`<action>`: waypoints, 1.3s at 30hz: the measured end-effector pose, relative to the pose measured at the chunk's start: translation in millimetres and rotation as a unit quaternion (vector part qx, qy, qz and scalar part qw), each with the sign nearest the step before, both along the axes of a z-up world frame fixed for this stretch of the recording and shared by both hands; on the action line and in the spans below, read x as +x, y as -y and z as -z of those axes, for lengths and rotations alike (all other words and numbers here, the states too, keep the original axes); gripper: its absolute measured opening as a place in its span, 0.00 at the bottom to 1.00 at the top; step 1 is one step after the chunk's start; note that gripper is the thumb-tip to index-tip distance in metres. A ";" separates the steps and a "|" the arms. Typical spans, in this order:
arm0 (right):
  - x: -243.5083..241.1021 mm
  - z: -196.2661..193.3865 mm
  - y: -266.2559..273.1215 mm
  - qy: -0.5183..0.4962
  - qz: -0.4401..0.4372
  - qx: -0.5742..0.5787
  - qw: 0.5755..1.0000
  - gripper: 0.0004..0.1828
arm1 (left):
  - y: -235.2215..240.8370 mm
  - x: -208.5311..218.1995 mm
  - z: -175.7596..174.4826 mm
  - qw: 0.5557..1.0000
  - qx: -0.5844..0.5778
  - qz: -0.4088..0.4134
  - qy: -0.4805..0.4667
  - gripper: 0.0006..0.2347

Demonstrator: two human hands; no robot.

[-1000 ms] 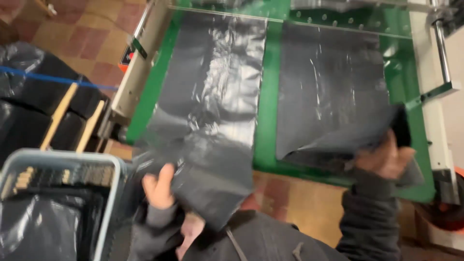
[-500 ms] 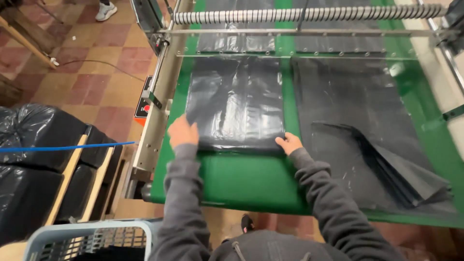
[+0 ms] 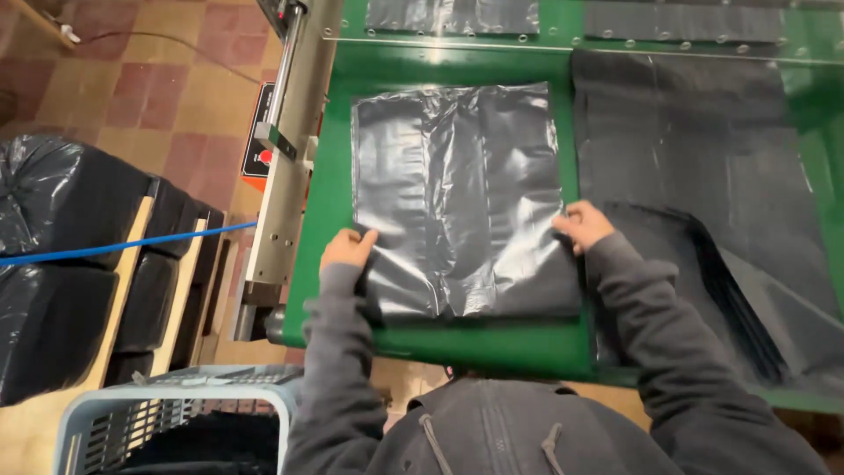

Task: Collect plastic bags from a conveyor belt, fold them, and place them into a collection bin.

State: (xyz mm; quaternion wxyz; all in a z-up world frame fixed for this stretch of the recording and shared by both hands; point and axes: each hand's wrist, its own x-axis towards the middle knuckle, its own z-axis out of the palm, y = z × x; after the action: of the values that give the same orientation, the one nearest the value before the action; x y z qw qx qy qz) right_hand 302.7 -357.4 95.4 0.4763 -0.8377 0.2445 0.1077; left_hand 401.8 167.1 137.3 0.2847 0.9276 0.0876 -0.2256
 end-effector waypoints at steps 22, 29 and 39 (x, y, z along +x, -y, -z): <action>351.4 -55.8 -18.1 0.021 -0.406 -0.463 0.788 0.36 | 105.4 22.6 -109.5 0.924 0.036 0.182 0.336 0.10; 211.8 -151.1 -63.0 0.323 -0.308 -0.431 0.785 0.32 | 128.6 106.7 -5.7 0.782 -0.583 -0.139 -0.174 0.47; -97.9 -94.0 -133.3 0.466 -0.298 -0.407 0.727 0.16 | -45.4 38.2 96.7 0.721 -0.683 -0.108 -0.041 0.47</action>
State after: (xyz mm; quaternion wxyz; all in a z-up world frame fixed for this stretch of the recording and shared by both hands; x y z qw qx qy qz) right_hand 204.8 -224.0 189.5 0.0871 -0.9257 -0.2499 -0.2704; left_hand 440.0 212.5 40.6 0.8597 0.4556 0.0212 -0.2300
